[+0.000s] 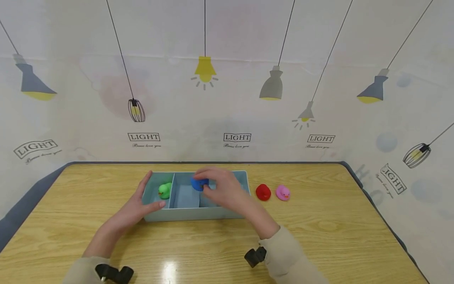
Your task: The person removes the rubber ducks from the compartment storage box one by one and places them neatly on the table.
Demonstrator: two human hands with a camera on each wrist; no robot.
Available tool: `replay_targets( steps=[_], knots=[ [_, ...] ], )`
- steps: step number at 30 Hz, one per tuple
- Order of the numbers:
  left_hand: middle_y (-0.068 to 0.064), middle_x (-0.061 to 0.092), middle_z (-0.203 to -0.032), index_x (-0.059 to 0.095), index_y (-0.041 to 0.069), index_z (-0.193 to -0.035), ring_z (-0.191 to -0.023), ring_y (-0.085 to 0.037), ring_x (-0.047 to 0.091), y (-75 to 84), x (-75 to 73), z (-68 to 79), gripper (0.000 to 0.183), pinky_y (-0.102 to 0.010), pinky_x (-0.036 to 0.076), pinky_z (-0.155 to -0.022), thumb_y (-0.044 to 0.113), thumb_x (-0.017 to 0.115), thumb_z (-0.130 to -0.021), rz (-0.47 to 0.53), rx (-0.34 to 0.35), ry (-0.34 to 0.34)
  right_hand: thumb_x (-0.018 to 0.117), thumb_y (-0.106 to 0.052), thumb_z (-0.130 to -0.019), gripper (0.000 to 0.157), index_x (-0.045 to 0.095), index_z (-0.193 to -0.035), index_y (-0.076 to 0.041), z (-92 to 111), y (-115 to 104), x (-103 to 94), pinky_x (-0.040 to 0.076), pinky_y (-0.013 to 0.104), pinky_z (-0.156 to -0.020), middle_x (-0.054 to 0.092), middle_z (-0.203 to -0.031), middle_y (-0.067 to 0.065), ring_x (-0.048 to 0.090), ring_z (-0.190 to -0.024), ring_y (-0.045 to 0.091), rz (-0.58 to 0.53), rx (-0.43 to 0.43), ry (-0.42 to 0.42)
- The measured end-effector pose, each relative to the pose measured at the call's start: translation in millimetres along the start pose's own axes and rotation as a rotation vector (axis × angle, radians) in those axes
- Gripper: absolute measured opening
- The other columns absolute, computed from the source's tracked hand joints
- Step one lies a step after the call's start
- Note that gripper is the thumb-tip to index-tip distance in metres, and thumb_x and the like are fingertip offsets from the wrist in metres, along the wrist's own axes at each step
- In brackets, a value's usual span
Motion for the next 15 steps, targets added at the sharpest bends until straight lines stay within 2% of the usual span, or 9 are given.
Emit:
replay_targets(
  steps=[5,7,8,10,11,13,15],
  knots=[
    [-0.025,-0.004,-0.169,-0.007,0.027,-0.165,-0.152,-0.049,-0.003,-0.1,0.3,-0.4,0.114,-0.068,0.007,-0.118,0.036,0.079,-0.091,0.006,-0.005,0.002,0.066,0.012,-0.088,0.032,0.075,-0.116,0.000,19,0,-25.9,0.058,0.045,-0.090,0.071,-0.124,0.012,0.068,-0.113,0.030,0.008,-0.020,0.059],
    [-0.025,-0.005,-0.169,-0.008,0.028,-0.165,-0.152,-0.049,-0.003,-0.7,0.6,-0.5,0.114,-0.068,0.007,-0.118,0.035,0.079,-0.091,0.007,-0.013,0.000,0.067,0.012,-0.087,0.033,0.076,-0.115,-0.001,28,4,-35.7,0.058,0.041,-0.091,0.072,-0.123,0.010,0.068,-0.112,0.029,0.021,-0.008,0.098],
    [-0.025,-0.005,-0.169,-0.008,0.028,-0.165,-0.152,-0.049,-0.003,-0.8,0.6,-0.6,0.114,-0.068,0.006,-0.118,0.035,0.079,-0.091,0.008,-0.015,0.000,0.067,0.013,-0.086,0.033,0.077,-0.114,-0.002,32,8,-40.5,0.058,0.036,-0.086,0.072,-0.122,0.010,0.069,-0.111,0.028,0.025,0.000,0.120],
    [-0.024,-0.006,-0.169,-0.008,0.029,-0.165,-0.153,-0.048,-0.004,-1.1,0.8,-1.1,0.114,-0.068,0.006,-0.118,0.036,0.078,-0.092,0.011,-0.018,-0.003,0.066,0.014,-0.084,0.035,0.077,-0.113,-0.003,42,14,-49.2,0.055,0.025,-0.068,0.072,-0.121,0.011,0.072,-0.088,0.022,0.028,0.017,0.152],
    [-0.023,-0.006,-0.169,-0.008,0.030,-0.165,-0.153,-0.048,-0.004,-1.3,1.0,-1.2,0.113,-0.069,0.006,-0.118,0.036,0.078,-0.092,0.010,-0.019,-0.005,0.066,0.014,-0.084,0.035,0.077,-0.113,-0.003,47,17,-53.1,0.050,0.022,-0.059,0.072,-0.121,0.012,0.070,-0.075,0.019,0.034,0.028,0.162],
    [-0.023,-0.006,-0.169,-0.008,0.031,-0.165,-0.153,-0.048,-0.004,-1.7,1.0,-1.3,0.113,-0.069,0.006,-0.117,0.036,0.078,-0.092,0.007,-0.020,-0.005,0.068,0.014,-0.083,0.035,0.077,-0.112,-0.003,55,23,-60.2,0.048,0.020,-0.058,0.072,-0.121,0.012,0.069,-0.074,0.019,0.060,0.041,0.175],
    [-0.023,-0.006,-0.169,-0.008,0.031,-0.165,-0.153,-0.049,-0.004,-2.0,1.2,-1.3,0.113,-0.069,0.006,-0.117,0.036,0.078,-0.092,0.006,-0.020,-0.005,0.068,0.013,-0.083,0.035,0.078,-0.111,-0.004,63,29,-65.4,0.053,0.023,-0.064,0.072,-0.121,0.011,0.069,-0.074,0.019,0.085,0.059,0.172]
  ],
)
Point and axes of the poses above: each hand's wrist, its own z-axis away from the middle knuckle, its own x-axis out of the palm, y = z × x, the point moved 7 cm from there along -z, towards the middle knuckle
